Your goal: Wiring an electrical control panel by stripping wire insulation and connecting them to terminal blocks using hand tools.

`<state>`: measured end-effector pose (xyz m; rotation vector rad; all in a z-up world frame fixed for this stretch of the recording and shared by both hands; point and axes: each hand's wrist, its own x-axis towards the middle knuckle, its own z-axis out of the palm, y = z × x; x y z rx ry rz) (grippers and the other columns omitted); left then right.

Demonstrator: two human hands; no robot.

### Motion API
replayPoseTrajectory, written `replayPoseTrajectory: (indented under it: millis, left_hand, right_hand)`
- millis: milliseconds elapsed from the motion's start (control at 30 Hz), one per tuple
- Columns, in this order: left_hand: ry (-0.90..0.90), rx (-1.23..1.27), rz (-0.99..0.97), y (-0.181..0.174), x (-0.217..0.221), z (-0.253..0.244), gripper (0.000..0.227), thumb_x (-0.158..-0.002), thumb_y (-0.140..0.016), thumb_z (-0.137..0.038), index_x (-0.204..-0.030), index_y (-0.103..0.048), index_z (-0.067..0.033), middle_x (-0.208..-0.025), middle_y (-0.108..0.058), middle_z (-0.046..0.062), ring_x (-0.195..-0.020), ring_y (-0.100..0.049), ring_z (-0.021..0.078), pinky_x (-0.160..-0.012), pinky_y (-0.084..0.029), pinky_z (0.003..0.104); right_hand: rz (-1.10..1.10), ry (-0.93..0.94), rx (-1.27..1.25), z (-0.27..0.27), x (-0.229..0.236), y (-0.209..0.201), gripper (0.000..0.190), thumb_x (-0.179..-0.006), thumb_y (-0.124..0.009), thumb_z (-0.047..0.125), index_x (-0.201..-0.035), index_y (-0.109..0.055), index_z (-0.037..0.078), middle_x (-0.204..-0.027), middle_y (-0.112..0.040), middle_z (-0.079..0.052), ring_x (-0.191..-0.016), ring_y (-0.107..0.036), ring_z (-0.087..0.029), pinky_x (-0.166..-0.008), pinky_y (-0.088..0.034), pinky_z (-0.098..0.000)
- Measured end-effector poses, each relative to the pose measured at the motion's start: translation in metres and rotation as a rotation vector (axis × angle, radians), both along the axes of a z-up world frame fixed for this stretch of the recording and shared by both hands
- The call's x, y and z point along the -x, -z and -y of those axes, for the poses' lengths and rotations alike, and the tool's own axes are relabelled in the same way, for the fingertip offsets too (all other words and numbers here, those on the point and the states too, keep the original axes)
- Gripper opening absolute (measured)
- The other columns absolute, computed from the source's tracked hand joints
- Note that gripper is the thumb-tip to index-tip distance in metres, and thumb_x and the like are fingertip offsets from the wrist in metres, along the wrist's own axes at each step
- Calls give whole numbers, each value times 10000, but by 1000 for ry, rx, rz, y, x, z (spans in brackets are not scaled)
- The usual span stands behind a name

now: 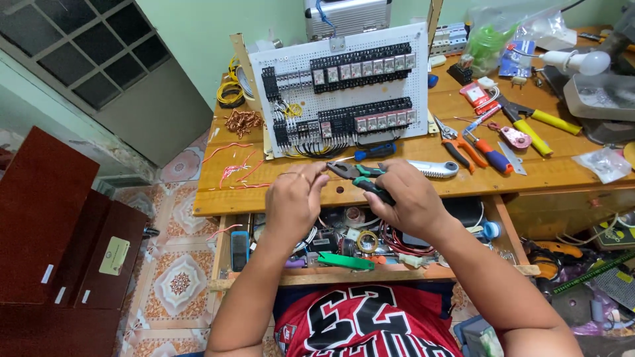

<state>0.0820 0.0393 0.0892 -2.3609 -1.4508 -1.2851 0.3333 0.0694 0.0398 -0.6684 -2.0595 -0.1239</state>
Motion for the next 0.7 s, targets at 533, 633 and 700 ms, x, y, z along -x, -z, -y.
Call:
replayPoseTrajectory:
  millis: [533,633,700]
  left_hand:
    - [637,588,969,88,-22,-51,166,-1062,-578,-203,-1053,-642,-50,-679,-510,-43,-626,-474,22,-587,-388,163]
    - [570,478,912,60,-19,-41,208,-1072,-512,-147,-1099,-677,-23,-668,-491,-51,-667,-461,8,-656,-397,154]
    - [488,409,866,72,-18,-48,199,-1061,-541,-142,-1100,-701,-30,-773,-623,26,-769,-570,62,-745,-476,230]
  right_hand:
    - [-96,114,513,2,-4,11,234,-957,-727,324,-887,-632,122,-686,-569,-110,-768,-672,-390,-707,-526,-465]
    - [-174,94,658,-2,1,17,207,-977,-707,291,-883,-637,120,-651,-581,-110,-681,-642,-344,-663,-506,-427]
    - [-195,57,742,-4,2,14,180,-998,-676,263,-903,-646,113,-630,-566,-93,-662,-603,-285,-644,-487,-412]
